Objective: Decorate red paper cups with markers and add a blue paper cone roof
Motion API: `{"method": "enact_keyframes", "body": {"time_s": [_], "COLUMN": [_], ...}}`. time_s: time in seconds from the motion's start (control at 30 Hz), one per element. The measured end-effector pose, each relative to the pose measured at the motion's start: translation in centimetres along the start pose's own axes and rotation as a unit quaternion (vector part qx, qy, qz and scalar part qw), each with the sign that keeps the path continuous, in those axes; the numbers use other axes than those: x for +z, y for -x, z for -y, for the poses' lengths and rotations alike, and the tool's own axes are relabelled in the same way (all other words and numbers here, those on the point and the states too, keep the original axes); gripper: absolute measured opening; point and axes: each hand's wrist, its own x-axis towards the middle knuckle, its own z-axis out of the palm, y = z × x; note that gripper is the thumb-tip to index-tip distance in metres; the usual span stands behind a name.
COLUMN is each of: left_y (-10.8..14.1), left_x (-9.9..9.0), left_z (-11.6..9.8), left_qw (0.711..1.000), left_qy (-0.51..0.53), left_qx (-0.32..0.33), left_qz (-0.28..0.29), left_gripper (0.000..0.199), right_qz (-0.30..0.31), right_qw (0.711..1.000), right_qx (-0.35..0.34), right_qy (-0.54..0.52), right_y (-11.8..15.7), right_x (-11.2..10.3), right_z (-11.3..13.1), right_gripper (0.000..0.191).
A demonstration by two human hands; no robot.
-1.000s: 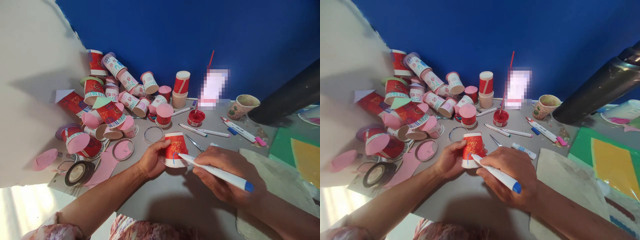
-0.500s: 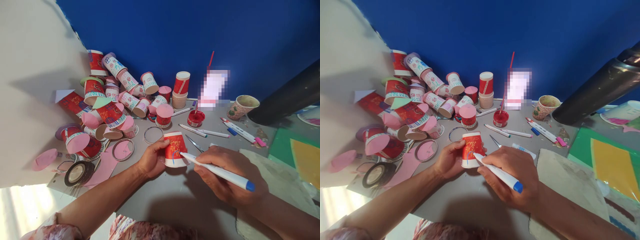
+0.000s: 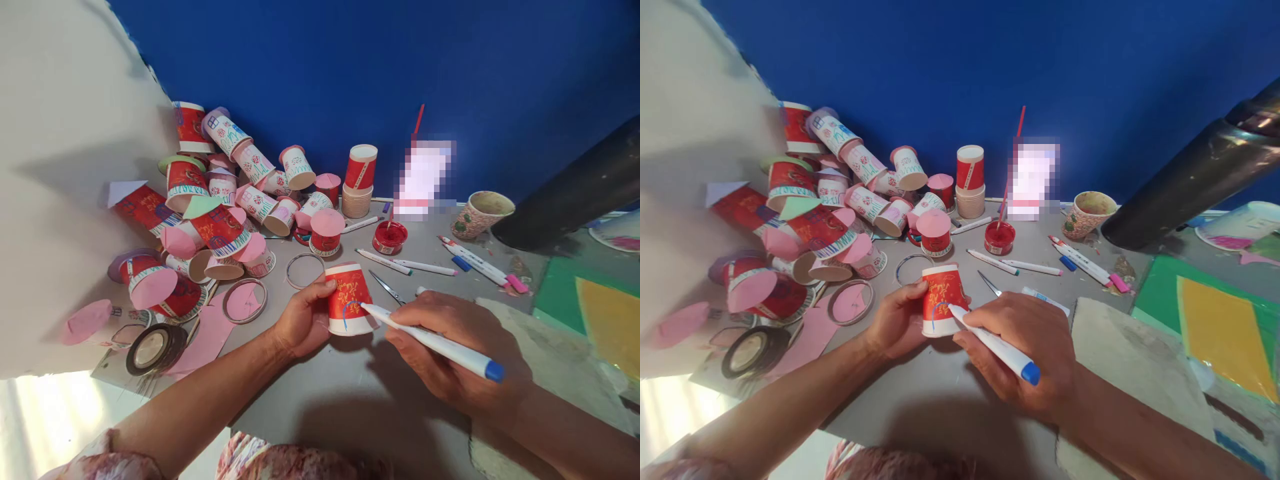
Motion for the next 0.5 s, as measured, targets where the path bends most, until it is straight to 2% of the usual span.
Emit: {"method": "enact_keyframes", "body": {"time_s": [0.2, 0.33, 0.5], "left_y": [-0.06, -0.06, 0.01], "left_x": [-0.24, -0.17, -0.16], "left_z": [0.21, 0.2, -0.1], "left_qw": [1.0, 1.0, 1.0], "left_qy": [0.006, 0.009, 0.011], "left_qx": [0.0, -0.004, -0.01], "left_qz": [-0.006, 0.001, -0.009], "left_gripper": [0.042, 0.047, 0.044], "right_qz": [0.038, 0.005, -0.028], "right_qw": [0.999, 1.0, 0.999], "right_qx": [-0.026, -0.023, -0.022], "right_qy": [0.018, 0.016, 0.022], "right_y": [0.06, 0.13, 0.02], "right_x": [0.0, 0.13, -0.04], "right_z": [0.19, 0.2, 0.21], "right_gripper": [0.028, 0.022, 0.017]}}
